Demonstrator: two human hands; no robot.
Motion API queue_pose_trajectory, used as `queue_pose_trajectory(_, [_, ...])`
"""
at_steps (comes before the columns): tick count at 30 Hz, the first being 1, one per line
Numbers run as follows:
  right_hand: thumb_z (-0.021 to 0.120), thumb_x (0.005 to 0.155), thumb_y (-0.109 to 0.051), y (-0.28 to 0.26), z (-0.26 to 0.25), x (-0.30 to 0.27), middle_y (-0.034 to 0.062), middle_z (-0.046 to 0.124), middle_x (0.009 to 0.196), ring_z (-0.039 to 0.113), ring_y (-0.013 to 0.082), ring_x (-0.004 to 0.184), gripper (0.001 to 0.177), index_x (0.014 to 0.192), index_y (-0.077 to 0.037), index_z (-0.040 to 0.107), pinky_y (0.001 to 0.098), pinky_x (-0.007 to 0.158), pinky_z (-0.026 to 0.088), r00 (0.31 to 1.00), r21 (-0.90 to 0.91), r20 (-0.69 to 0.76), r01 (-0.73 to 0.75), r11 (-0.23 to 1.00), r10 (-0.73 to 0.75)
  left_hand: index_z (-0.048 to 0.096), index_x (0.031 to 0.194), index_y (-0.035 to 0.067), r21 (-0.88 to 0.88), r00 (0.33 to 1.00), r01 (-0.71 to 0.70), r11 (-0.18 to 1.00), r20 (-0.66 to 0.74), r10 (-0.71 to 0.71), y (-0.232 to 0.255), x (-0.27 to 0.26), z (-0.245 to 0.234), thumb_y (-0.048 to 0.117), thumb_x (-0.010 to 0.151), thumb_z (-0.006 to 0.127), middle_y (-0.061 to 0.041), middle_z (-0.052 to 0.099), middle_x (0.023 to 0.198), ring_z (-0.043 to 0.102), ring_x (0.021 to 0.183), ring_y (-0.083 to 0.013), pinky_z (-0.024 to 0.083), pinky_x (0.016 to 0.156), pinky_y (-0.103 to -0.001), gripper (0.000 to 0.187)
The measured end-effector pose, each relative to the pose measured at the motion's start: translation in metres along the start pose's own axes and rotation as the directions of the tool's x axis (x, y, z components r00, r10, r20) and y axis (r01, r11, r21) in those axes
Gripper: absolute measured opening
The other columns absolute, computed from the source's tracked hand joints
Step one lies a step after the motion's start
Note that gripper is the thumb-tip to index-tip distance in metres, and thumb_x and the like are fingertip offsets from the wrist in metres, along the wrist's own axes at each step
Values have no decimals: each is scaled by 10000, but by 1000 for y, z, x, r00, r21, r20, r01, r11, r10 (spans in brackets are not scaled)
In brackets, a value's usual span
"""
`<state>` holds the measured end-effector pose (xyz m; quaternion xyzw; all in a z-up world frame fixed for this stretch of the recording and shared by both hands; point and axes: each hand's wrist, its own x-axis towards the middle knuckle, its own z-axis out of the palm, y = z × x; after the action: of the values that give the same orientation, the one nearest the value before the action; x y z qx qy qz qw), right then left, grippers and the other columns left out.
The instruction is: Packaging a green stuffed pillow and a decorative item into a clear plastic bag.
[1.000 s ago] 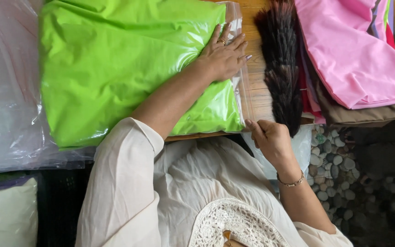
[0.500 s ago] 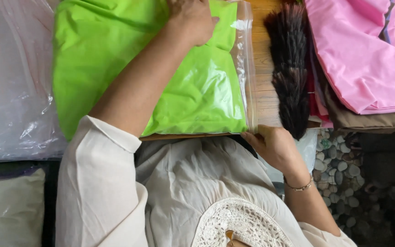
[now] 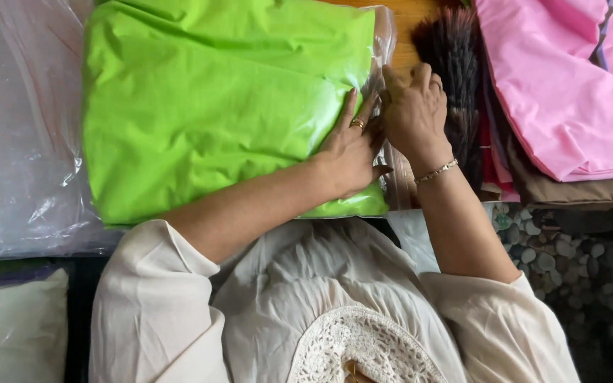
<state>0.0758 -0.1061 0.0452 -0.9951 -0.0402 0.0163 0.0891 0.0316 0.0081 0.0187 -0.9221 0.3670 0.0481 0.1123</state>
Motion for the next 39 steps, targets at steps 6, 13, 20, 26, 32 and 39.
queue_pose_trajectory(6, [275, 951, -323, -4, 12, 35, 284, -3, 1491, 124, 575, 1333, 502, 1450, -301, 326, 615, 1069, 9, 986, 109, 149, -90, 990, 73, 235, 1448, 85, -74, 997, 34, 997, -67, -39, 0, -1, 5, 593, 895, 197, -130, 235, 1515, 45, 1408, -426, -96, 1070, -649, 752])
queue_pose_trajectory(13, [264, 944, -290, -7, 6, 62, 289, 118, 1472, 175, 529, 1328, 510, 1452, -320, 307, 523, 1060, 150, 990, -85, 128, -51, 995, 62, 239, 1453, 101, -7, 997, 53, 999, -56, -53, 3, 2, 8, 579, 906, 191, -167, 266, 1499, 130, 1395, -443, -51, 1057, -680, 728])
queue_pose_trajectory(20, [421, 959, -538, 27, 37, 124, 173, 421, 1151, 598, 361, 924, 583, 1346, -104, 468, 481, 758, 492, 980, 248, -133, -112, 962, 149, 263, 1446, 119, -50, 996, 43, 998, -72, -46, 3, -4, 8, 581, 907, 179, -116, 341, 1467, 146, 1404, -410, -50, 1068, -669, 715])
queue_pose_trajectory(26, [818, 746, -219, 67, 64, 175, -39, 678, 787, 618, 32, 726, 183, 871, -138, 711, 178, 592, 504, 989, 681, 13, -115, 723, 145, 263, 1447, 142, -48, 985, 3, 999, -174, -11, 6, -6, 11, 577, 906, 207, -97, 278, 1505, 132, 1404, -410, -32, 1069, -683, 696])
queue_pose_trajectory(32, [601, 828, -84, 27, 14, 138, -23, 557, 622, 513, 71, 510, 107, 735, -137, 609, 221, 384, 361, 969, 785, 162, -241, 571, 186, 317, 1421, 134, -69, 985, 12, 998, -172, -24, 5, -8, 4, 560, 920, 171, -133, 344, 1465, 160, 1394, -420, -27, 1049, -713, 674])
queue_pose_trajectory(39, [672, 757, -186, 41, 28, 148, -6, 650, 851, 610, 43, 711, 540, 1266, -80, 528, 184, 546, 448, 989, 726, 110, -150, 671, 103, 360, 1365, 65, -379, 989, 32, 925, -122, -84, 9, -16, -23, 580, 892, 208, -193, 299, 1461, 111, 1394, -425, -60, 1083, -651, 715])
